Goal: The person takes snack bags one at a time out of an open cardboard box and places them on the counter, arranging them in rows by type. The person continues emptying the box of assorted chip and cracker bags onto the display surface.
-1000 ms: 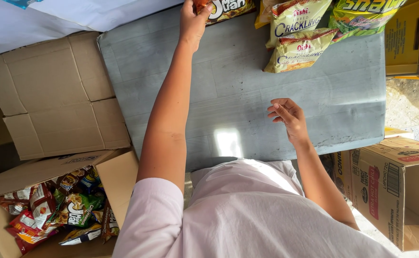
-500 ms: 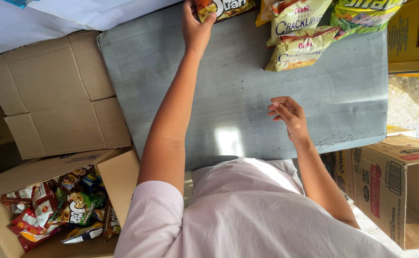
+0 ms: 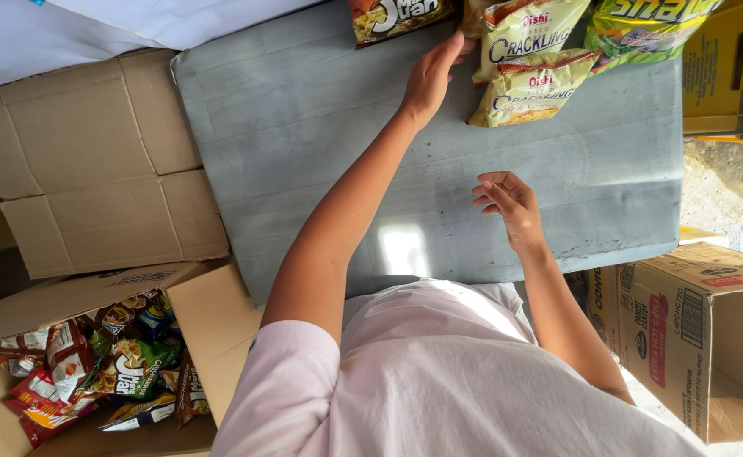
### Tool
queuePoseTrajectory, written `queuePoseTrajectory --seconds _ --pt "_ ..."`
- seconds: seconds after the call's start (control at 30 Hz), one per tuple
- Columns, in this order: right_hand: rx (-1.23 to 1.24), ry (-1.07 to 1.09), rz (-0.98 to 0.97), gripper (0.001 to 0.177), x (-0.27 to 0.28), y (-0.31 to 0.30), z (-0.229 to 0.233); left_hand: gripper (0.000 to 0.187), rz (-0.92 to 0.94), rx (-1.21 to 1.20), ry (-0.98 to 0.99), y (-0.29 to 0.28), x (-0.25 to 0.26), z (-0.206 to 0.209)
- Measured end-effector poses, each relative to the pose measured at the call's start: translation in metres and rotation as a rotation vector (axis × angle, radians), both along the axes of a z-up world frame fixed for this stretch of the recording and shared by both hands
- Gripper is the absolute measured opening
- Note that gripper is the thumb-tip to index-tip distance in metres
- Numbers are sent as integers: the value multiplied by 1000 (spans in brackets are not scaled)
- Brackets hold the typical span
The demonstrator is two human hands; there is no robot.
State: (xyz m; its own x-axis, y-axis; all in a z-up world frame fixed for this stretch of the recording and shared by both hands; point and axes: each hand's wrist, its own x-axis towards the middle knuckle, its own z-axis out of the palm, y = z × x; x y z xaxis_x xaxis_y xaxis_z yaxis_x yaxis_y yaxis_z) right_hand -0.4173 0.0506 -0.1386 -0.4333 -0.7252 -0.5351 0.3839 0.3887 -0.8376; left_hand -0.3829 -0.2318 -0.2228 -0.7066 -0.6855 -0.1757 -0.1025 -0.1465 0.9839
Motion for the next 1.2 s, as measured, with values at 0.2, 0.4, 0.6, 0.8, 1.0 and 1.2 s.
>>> queuePoseTrajectory --seconds 0.2,0.4,0.6,0.8,1.0,1.2 --pt "0 -6 -15 36 -4 10 -9 111 -65 220 -36 -4 -25 5" --pt "5 -8 -27 36 -5 12 -12 111 -49 144 -52 -11 -34 -1" --pt "16 -5 -24 36 -3 9 -10 104 -55 109 -4 -7 -30 -9" --pt "-12 8 -7 36 0 7 -8 96 -5 89 -170 20 7 20" --pt "-67 23 10 36 6 8 1 64 15 72 -245 63 92 35" --pt "-45 32 32 35 16 17 7 39 99 137 -333 112 202 79"
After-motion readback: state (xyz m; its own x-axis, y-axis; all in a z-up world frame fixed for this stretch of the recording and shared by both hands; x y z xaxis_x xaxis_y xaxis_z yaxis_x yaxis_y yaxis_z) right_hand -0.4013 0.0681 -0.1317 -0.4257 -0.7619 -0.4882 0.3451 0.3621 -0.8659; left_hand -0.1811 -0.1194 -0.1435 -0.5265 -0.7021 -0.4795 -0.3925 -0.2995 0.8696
